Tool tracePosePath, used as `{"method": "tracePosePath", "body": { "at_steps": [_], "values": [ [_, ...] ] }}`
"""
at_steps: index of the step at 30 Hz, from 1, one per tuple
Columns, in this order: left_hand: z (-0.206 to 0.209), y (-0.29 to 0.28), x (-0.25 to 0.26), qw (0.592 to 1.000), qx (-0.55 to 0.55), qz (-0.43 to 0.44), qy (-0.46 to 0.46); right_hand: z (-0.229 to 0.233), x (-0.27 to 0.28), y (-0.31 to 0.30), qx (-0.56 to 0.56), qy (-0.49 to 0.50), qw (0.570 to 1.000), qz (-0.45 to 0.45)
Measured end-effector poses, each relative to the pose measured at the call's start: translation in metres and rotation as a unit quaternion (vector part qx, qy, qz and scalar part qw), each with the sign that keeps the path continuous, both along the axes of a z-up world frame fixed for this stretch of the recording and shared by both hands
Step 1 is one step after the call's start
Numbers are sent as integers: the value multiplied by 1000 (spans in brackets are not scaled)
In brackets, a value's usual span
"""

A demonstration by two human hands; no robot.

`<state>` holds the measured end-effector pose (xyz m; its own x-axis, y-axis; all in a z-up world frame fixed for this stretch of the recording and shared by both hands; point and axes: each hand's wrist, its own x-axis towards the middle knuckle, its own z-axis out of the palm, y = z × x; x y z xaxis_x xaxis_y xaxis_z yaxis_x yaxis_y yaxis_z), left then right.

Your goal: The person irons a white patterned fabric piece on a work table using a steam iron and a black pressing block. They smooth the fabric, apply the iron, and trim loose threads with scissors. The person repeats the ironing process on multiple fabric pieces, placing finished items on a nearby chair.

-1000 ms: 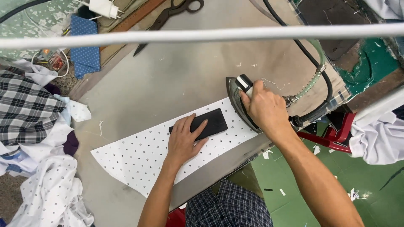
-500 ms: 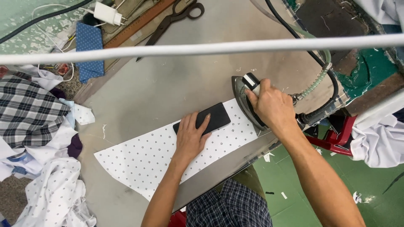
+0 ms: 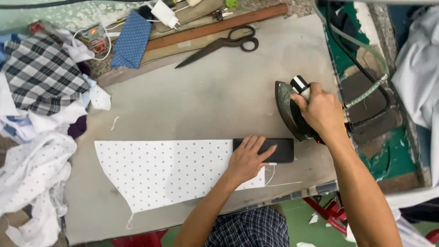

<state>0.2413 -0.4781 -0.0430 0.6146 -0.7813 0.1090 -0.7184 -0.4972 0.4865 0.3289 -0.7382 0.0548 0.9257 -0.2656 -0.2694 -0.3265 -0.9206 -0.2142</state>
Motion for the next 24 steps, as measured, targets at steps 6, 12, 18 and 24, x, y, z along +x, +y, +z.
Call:
{"method": "tracePosePath", "body": {
  "at_steps": [6,12,18,24],
  "values": [
    [10,-4,2,999,-1,37,18,14,-48,-12,-87,-148,964,202],
    [40,93,16,963,197,142,121,19,-80,-9,-279,-311,851,319],
    [30,207,-7,907,241,318,135,25,8,-24,127,122,982,61],
    [58,251,-12,882,122,382,247,66,16,43,135,216,966,49]
  ]
}}
